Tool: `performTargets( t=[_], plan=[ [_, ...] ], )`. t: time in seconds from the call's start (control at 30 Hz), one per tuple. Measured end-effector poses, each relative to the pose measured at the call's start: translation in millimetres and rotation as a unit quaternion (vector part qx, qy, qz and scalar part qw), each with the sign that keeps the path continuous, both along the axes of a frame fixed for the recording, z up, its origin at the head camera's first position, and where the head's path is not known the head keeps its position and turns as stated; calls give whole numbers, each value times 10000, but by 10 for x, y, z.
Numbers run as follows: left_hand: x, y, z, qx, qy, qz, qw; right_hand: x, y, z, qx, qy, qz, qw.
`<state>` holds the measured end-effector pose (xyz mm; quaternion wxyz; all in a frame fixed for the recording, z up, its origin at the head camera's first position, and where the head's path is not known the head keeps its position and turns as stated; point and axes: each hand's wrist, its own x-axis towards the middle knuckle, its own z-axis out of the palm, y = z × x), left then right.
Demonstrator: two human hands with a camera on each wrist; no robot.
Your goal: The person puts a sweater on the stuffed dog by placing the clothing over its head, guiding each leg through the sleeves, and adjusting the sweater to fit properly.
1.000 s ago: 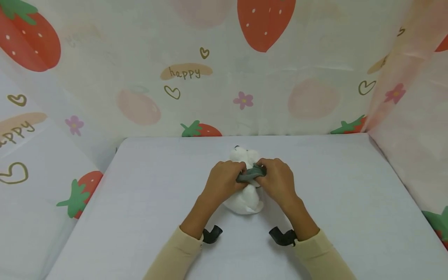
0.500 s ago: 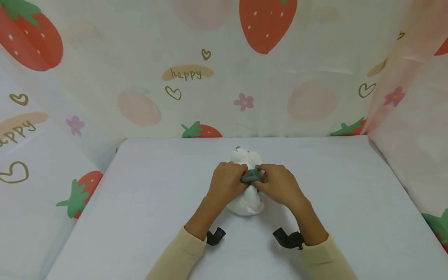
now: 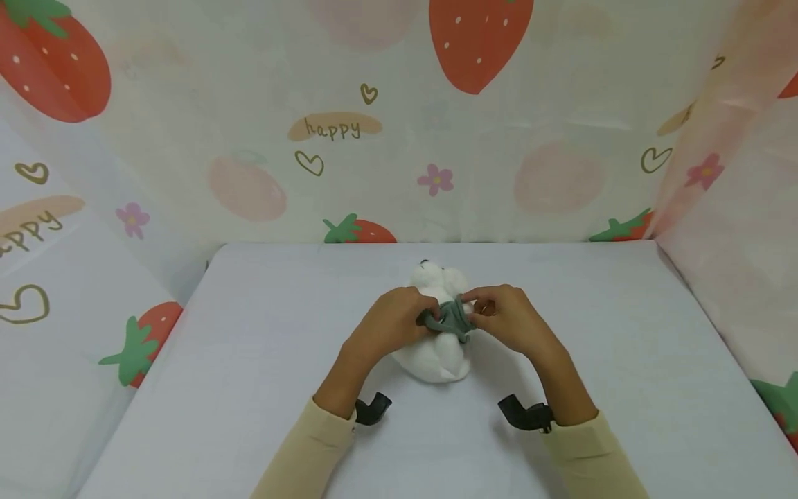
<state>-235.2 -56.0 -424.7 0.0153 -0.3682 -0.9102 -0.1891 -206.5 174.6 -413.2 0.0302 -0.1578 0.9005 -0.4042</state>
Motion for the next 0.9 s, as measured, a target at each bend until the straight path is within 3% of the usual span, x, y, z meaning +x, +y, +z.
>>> performTargets(
  t=[0.4, 0.6, 0.8, 0.9],
  plan=[
    [22, -12, -18, 20, 35, -156, 9999, -6, -233, -163, 641, 362, -218, 9970],
    [-11, -92, 27, 339, -381, -357, 9981, -42, -182, -189, 331, 162, -338, 9987],
    [-79, -231, 82, 1148, -867, 279, 9892, -104, -46, -204, -68, -347, -210, 9992],
    [-125, -296, 40, 1366, -1300, 335, 9815, -117, -9, -204, -305, -724, -66, 9969]
  ],
)
